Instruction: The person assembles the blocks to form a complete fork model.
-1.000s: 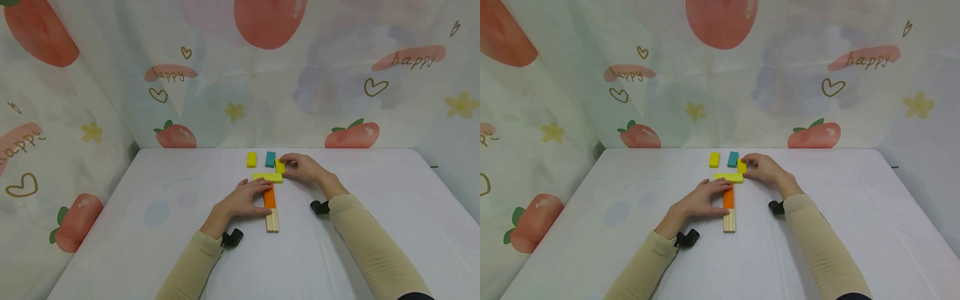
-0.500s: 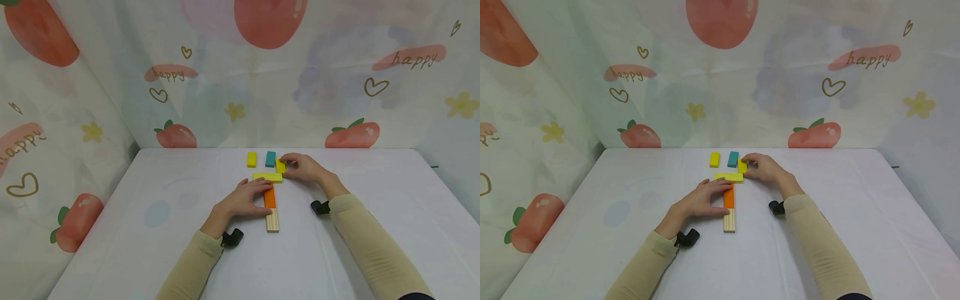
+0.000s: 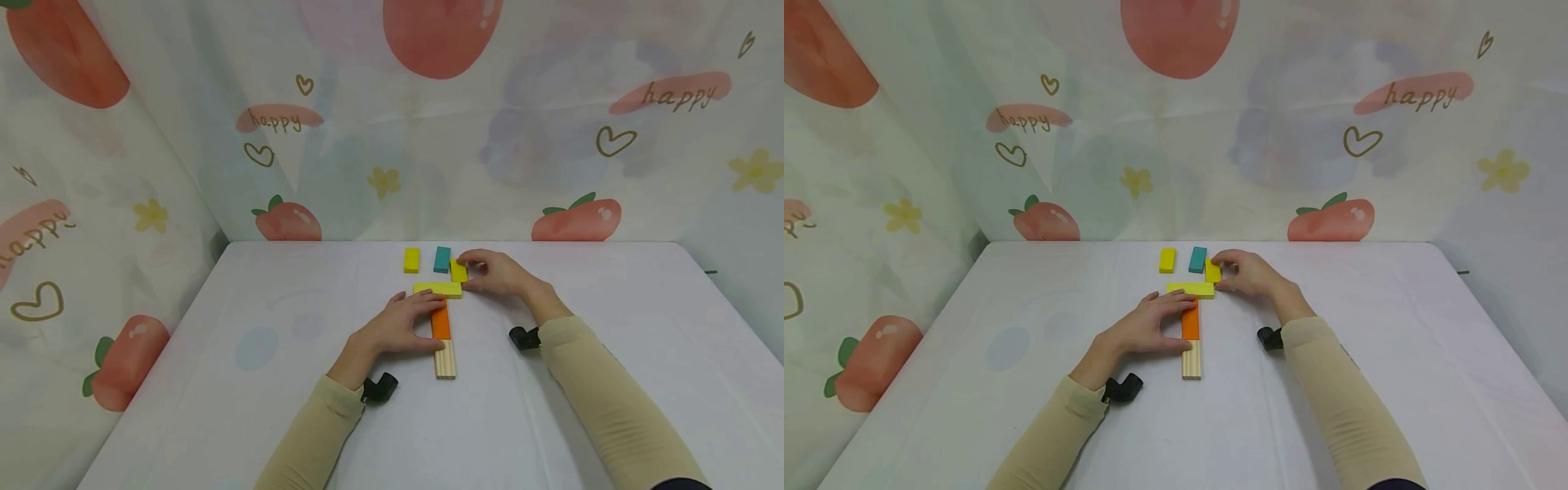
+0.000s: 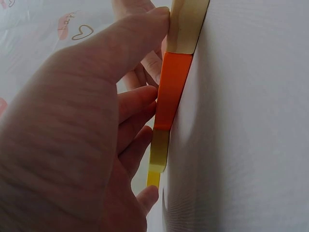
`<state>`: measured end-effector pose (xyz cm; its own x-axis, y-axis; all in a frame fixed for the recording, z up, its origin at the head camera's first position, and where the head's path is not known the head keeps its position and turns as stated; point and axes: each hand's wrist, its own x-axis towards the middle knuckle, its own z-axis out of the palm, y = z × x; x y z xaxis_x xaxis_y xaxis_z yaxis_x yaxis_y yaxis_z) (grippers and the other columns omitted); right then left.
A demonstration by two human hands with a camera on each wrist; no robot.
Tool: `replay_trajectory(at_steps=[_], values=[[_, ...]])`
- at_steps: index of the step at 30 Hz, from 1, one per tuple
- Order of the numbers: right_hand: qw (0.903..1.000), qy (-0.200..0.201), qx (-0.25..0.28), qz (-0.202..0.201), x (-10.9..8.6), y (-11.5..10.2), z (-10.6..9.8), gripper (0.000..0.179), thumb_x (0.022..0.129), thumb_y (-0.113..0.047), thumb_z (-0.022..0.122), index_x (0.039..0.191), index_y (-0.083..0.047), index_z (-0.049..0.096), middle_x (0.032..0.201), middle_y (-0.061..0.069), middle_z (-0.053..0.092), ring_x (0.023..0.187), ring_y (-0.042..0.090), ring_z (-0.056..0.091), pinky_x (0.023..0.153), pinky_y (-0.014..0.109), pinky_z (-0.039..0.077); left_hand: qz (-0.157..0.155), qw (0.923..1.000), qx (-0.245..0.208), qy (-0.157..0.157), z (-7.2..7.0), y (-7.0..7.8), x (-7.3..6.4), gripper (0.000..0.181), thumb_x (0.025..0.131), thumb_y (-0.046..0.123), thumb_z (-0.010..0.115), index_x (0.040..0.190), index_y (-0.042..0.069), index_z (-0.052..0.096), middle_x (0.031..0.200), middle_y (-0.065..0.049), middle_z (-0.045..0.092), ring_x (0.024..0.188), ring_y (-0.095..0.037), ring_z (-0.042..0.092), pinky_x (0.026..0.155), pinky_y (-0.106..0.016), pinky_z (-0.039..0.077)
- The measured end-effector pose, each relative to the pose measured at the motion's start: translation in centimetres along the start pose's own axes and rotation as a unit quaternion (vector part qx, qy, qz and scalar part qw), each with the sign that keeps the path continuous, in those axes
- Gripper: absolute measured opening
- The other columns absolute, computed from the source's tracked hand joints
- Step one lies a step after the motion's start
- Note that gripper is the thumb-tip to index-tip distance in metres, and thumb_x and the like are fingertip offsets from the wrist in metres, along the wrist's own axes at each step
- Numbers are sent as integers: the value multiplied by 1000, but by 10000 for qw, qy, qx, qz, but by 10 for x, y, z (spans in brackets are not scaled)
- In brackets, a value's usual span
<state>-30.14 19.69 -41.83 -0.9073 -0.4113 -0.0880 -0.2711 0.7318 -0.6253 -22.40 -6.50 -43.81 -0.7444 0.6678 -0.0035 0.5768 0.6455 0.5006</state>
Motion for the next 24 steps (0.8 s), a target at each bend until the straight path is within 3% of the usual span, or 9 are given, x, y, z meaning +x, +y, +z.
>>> replay_trajectory(at_steps=[24], values=[[9995, 290, 147, -49, 6, -10, -12, 58, 93, -25, 73, 145, -8, 52, 149, 18, 46, 132, 41, 44, 109, 58, 37, -33, 10000, -40, -77, 0, -1, 0, 73, 88, 51, 73, 150, 20, 51, 156, 8, 42, 148, -9, 26, 121, -48, 12]])
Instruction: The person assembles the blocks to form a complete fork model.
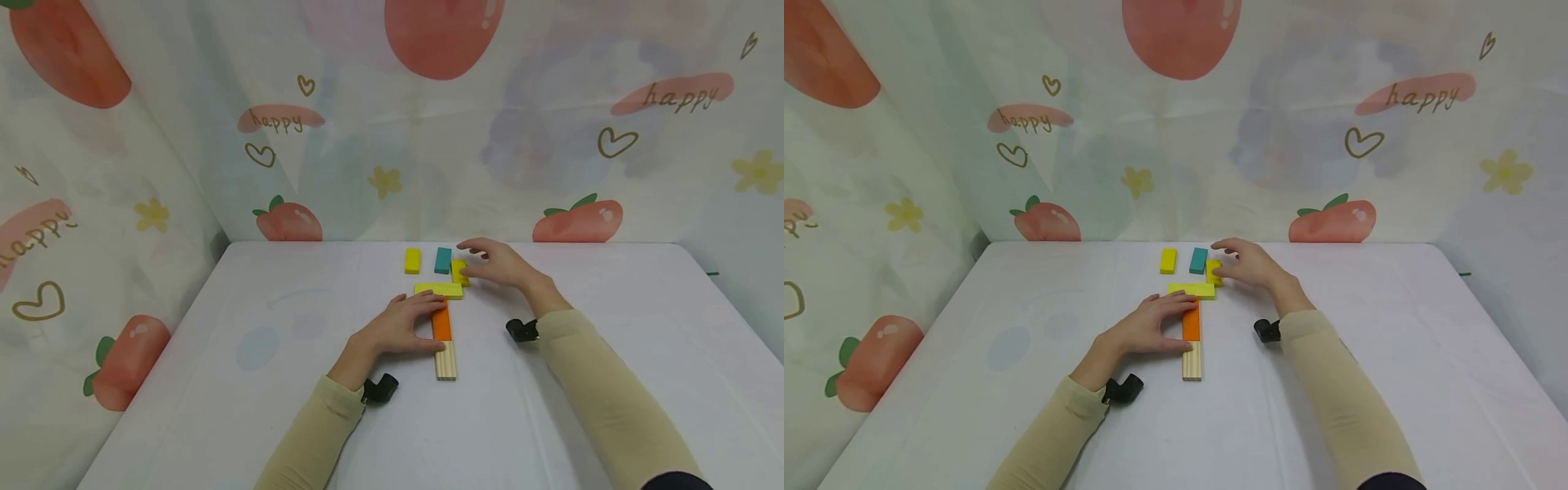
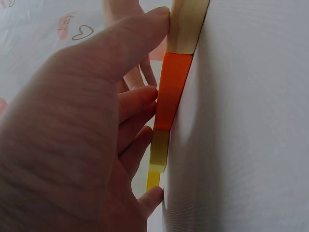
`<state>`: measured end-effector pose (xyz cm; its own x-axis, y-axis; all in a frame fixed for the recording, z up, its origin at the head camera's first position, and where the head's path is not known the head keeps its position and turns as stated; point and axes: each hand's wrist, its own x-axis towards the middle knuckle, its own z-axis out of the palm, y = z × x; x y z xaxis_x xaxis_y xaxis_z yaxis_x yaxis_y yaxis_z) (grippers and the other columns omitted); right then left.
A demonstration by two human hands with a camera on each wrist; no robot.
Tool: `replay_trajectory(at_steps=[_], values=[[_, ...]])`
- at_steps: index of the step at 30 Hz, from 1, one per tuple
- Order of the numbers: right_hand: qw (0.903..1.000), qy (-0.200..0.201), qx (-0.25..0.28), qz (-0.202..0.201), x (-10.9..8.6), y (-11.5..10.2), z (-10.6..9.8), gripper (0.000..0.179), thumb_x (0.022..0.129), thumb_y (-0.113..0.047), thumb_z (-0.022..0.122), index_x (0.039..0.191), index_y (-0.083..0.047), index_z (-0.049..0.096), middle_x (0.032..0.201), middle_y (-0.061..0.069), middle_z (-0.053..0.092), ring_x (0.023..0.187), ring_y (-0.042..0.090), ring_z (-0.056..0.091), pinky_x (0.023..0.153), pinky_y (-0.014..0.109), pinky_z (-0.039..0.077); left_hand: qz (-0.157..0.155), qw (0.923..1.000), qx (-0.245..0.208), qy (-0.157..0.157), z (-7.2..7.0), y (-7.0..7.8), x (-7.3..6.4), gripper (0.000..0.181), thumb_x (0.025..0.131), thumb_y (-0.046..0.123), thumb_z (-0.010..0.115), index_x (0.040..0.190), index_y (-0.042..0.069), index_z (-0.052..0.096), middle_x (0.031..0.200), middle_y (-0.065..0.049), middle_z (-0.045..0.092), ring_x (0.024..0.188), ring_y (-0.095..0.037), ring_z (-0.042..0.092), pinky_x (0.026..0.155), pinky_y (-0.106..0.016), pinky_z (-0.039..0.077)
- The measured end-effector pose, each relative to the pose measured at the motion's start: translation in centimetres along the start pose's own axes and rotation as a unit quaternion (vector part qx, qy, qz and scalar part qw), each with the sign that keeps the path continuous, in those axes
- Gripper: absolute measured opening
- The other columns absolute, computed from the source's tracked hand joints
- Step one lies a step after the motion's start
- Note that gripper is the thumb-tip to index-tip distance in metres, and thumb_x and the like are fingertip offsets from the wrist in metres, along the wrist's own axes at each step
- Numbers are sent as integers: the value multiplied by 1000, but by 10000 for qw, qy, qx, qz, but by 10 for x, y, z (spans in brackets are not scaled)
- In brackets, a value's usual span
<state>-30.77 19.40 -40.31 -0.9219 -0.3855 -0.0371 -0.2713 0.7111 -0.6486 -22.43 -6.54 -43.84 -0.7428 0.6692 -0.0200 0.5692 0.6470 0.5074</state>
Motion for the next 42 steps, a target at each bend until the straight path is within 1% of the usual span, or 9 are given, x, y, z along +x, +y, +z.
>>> replay_trajectory(at_steps=[8, 19, 25, 31, 42], values=[[9999, 58, -48, -123, 12, -8, 7, 57, 94, -23, 71, 144, -4, 52, 148, 20, 47, 133, 43, 41, 110, 60, 34, 25, 10000, 15, 22, 0, 0, 0, 73, 88, 51, 72, 150, 20, 51, 156, 8, 42, 148, -8, 26, 121, -49, 13], [10000, 31, -33, 48, 26, -9, 14, 60, 93, -24, 74, 145, -7, 52, 151, 18, 44, 137, 41, 39, 112, 60, 31, 52, 10000, 71, 44, 0, -1, 0, 74, 88, 52, 72, 150, 19, 51, 156, 8, 42, 147, -9, 28, 121, -50, 15], [10000, -30, -57, 18, 32, -9, 20, 60, 92, -26, 75, 144, -6, 53, 151, 19, 44, 137, 42, 40, 113, 59, 31, 99, 9999, 84, 34, -1, -1, 0, 72, 89, 51, 72, 150, 19, 51, 156, 7, 42, 146, -8, 29, 121, -49, 14], [9999, -80, -57, 92, 34, -10, 24, 61, 92, -23, 76, 145, -6, 52, 151, 19, 44, 134, 40, 43, 113, 57, 33, 132, 9999, 84, 62, -1, -1, 0, 72, 89, 50, 73, 150, 19, 51, 156, 7, 43, 146, -7, 29, 121, -48, 14], [9996, -102, -116, 238, 36, -9, 29, 59, 92, -23, 74, 145, -7, 52, 153, 19, 42, 133, 39, 42, 114, 55, 31, 158, 9998, 34, 81, 1, -4, 1, 73, 89, 50, 74, 150, 18, 51, 156, 7, 43, 146, -8, 29, 121, -49, 15]])
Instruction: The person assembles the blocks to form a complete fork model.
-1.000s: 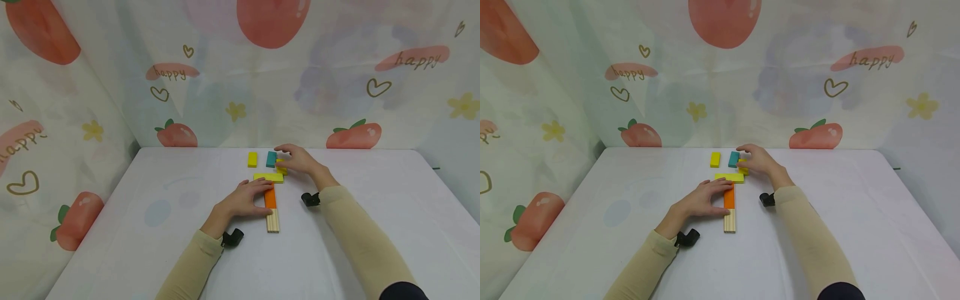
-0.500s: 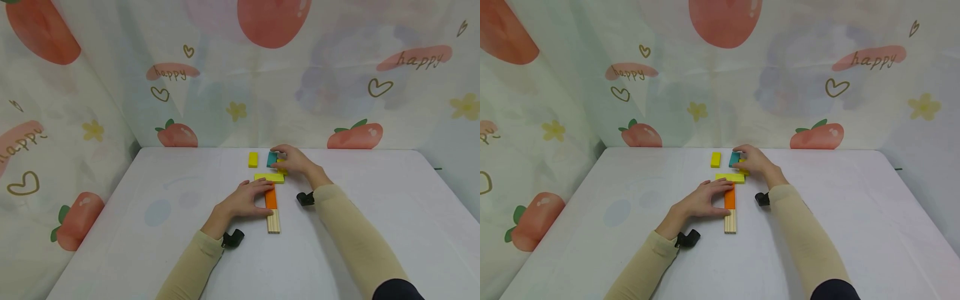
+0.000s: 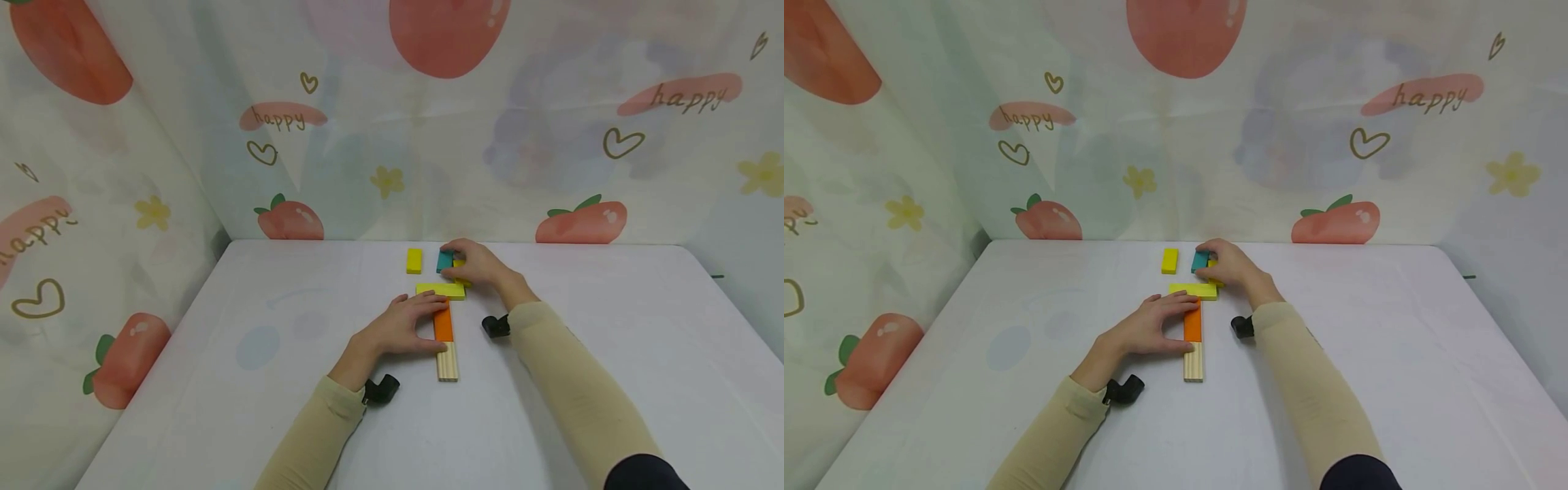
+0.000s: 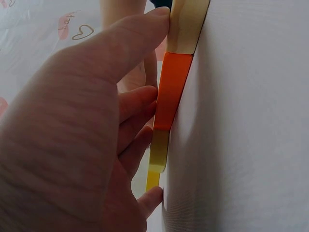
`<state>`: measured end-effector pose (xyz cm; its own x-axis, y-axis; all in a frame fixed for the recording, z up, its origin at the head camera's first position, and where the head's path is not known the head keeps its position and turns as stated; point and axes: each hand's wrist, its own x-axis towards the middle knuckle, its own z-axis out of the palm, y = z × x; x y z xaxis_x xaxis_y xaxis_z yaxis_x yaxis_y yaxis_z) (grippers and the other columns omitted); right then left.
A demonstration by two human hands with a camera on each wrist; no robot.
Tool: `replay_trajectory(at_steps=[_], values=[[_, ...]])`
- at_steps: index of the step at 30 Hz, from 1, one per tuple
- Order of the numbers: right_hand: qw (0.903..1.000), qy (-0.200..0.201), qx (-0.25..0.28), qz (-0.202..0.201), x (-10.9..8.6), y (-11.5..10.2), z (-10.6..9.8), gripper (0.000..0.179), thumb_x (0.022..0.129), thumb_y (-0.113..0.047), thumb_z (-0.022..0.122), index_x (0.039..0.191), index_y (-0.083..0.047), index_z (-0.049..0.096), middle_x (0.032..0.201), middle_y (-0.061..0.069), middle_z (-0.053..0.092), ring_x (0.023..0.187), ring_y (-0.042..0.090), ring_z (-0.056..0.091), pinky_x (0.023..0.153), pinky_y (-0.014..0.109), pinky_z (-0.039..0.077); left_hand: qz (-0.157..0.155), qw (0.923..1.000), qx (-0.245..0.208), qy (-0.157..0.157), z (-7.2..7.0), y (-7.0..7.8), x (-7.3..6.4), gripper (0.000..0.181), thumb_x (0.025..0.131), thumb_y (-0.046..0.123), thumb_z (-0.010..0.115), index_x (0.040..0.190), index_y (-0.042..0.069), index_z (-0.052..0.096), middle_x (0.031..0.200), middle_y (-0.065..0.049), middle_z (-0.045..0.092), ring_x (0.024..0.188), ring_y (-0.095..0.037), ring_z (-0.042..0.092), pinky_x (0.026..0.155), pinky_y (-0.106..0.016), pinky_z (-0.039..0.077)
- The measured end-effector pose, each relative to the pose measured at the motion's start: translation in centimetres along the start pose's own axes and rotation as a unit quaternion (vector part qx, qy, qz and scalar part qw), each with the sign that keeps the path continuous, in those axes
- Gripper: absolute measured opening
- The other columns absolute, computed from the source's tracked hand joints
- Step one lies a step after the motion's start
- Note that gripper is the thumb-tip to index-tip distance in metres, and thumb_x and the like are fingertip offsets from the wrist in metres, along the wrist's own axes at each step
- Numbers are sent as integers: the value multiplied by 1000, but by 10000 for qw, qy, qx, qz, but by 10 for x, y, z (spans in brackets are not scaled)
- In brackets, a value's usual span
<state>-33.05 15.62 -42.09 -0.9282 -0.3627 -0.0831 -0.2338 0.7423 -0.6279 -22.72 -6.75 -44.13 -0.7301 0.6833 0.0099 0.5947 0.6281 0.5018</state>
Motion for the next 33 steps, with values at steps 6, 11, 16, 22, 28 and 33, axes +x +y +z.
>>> replay_trajectory(at_steps=[6, 11, 16, 22, 28, 33], values=[[10000, -5, -10, -10, -1, -1, 1, 57, 93, -21, 73, 144, -6, 53, 153, 19, 42, 133, 40, 42, 114, 55, 31, -19, 10000, 2, -5, -1, 2, 0, 73, 89, 50, 73, 150, 18, 51, 156, 7, 42, 146, -8, 30, 120, -50, 15], [10000, -17, -15, -45, -1, -1, 0, 55, 95, -21, 72, 144, -6, 53, 152, 20, 42, 135, 40, 41, 114, 56, 30, -27, 10000, 12, -10, -1, 3, 0, 73, 89, 50, 74, 150, 18, 51, 156, 7, 43, 146, -8, 30, 120, -50, 15], [10000, -12, 3, -75, 0, -1, 0, 54, 95, -23, 72, 143, -6, 54, 151, 19, 43, 135, 39, 42, 114, 56, 30, -7, 10000, 12, -5, -1, 3, 0, 73, 89, 50, 74, 150, 17, 51, 155, 6, 43, 146, -8, 30, 120, -50, 15], [9999, -8, 38, -103, -1, -2, 0, 53, 95, -23, 73, 143, -7, 55, 151, 17, 44, 136, 38, 41, 115, 56, 29, -40, 10000, -19, -30, -1, 3, 0, 74, 89, 50, 74, 150, 18, 50, 156, 6, 42, 146, -8, 29, 121, -49, 15], [9999, -79, 72, -123, -4, -6, 0, 52, 96, -22, 72, 143, -8, 54, 152, 17, 43, 137, 38, 40, 115, 56, 29, -82, 10000, 9, -38, -2, 4, -1, 74, 89, 52, 73, 151, 18, 50, 156, 7, 42, 147, -8, 28, 121, -49, 14], [9997, -120, 49, -182, -5, -7, 1, 52, 95, -21, 73, 142, -9, 56, 152, 17, 44, 136, 38, 41, 115, 56, 30, -92, 10000, 7, -37, -2, 5, -1, 73, 89, 50, 74, 150, 18, 51, 156, 7, 42, 147, -8, 28, 121, -49, 15]])
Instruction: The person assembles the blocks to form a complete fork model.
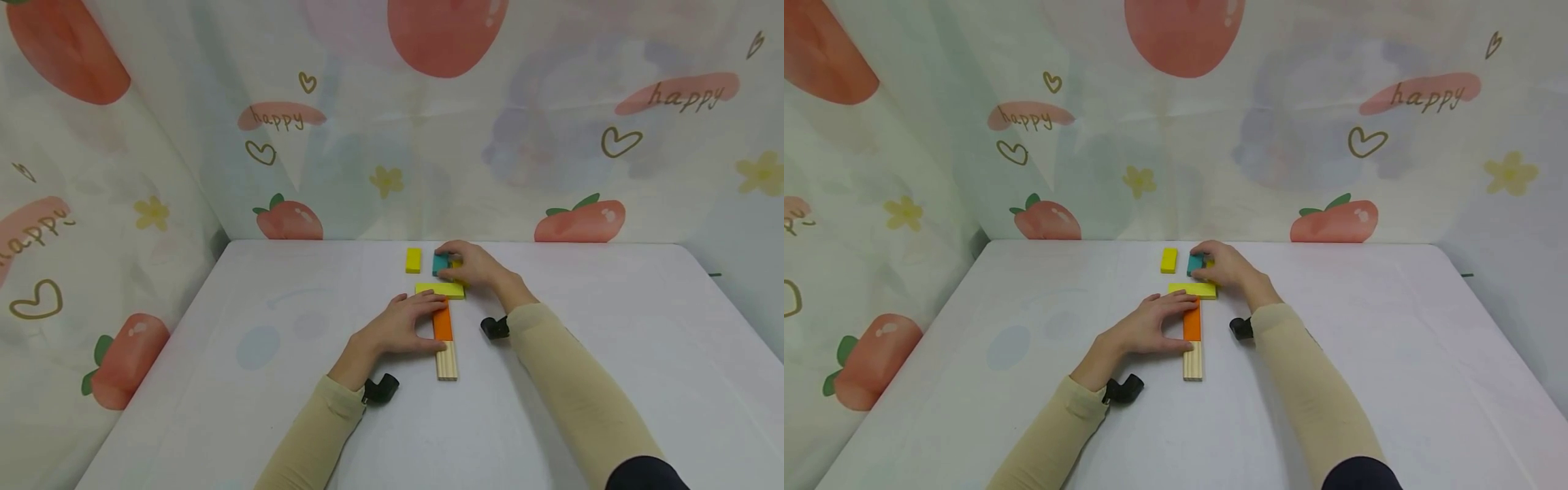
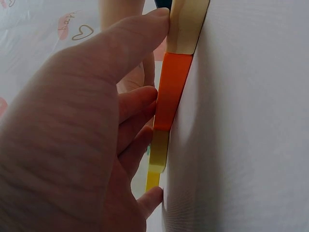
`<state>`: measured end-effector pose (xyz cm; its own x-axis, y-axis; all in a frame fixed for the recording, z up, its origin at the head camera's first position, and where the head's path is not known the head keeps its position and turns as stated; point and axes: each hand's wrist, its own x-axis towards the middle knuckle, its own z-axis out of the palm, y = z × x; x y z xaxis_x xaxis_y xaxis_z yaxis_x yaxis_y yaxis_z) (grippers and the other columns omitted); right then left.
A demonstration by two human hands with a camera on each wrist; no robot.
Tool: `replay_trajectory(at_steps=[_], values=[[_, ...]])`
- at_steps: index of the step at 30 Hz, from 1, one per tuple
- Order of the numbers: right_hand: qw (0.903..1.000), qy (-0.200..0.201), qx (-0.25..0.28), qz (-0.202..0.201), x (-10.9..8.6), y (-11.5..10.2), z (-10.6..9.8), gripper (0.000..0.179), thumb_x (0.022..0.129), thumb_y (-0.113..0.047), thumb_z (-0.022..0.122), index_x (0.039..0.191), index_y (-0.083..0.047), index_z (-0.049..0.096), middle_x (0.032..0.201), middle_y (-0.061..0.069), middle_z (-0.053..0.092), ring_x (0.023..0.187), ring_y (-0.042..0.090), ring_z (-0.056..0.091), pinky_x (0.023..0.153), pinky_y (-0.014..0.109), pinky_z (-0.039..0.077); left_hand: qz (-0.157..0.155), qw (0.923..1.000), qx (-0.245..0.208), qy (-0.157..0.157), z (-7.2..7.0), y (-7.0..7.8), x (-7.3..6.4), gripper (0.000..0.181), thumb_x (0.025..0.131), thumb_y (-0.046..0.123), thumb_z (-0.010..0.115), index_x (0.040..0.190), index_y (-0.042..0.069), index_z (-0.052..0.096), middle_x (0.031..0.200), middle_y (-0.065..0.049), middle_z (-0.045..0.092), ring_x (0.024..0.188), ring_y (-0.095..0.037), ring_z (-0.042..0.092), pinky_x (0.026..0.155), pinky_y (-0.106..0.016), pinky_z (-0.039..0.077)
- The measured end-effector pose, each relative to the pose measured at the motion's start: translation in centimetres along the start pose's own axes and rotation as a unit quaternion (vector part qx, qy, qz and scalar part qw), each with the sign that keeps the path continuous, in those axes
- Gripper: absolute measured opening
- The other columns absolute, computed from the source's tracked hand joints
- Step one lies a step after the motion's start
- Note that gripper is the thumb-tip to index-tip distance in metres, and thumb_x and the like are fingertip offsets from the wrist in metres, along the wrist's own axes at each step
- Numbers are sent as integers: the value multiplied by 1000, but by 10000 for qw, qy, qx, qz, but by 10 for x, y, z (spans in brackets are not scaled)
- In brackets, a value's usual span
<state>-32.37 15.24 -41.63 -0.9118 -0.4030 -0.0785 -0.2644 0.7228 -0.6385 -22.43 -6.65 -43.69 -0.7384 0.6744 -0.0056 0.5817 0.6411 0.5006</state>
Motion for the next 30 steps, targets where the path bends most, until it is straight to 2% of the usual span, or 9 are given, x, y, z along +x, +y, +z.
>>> replay_trajectory(at_steps=[8, 23, 30], values=[[9997, -65, -40, -248, 1, 1, 2, 51, 94, -21, 74, 140, -8, 58, 151, 16, 46, 138, 37, 40, 115, 55, 28, 71, 10000, -27, 23, -1, 1, 0, 71, 89, 47, 74, 149, 17, 52, 156, 5, 43, 146, -8, 29, 120, -50, 16], [9995, -111, -95, -276, 2, 0, 3, 52, 92, -23, 76, 140, -11, 59, 150, 14, 47, 138, 36, 41, 115, 54, 29, 111, 9999, -24, 31, 0, -1, 0, 71, 89, 47, 74, 149, 17, 52, 156, 5, 44, 146, -8, 30, 120, -51, 17], [9997, 25, -39, -252, 2, 2, 3, 52, 92, -24, 75, 140, -11, 59, 149, 15, 48, 135, 37, 43, 114, 56, 30, 98, 9999, -26, 47, 0, -2, 1, 71, 89, 48, 74, 149, 18, 52, 156, 5, 43, 146, -8, 30, 120, -51, 17]])
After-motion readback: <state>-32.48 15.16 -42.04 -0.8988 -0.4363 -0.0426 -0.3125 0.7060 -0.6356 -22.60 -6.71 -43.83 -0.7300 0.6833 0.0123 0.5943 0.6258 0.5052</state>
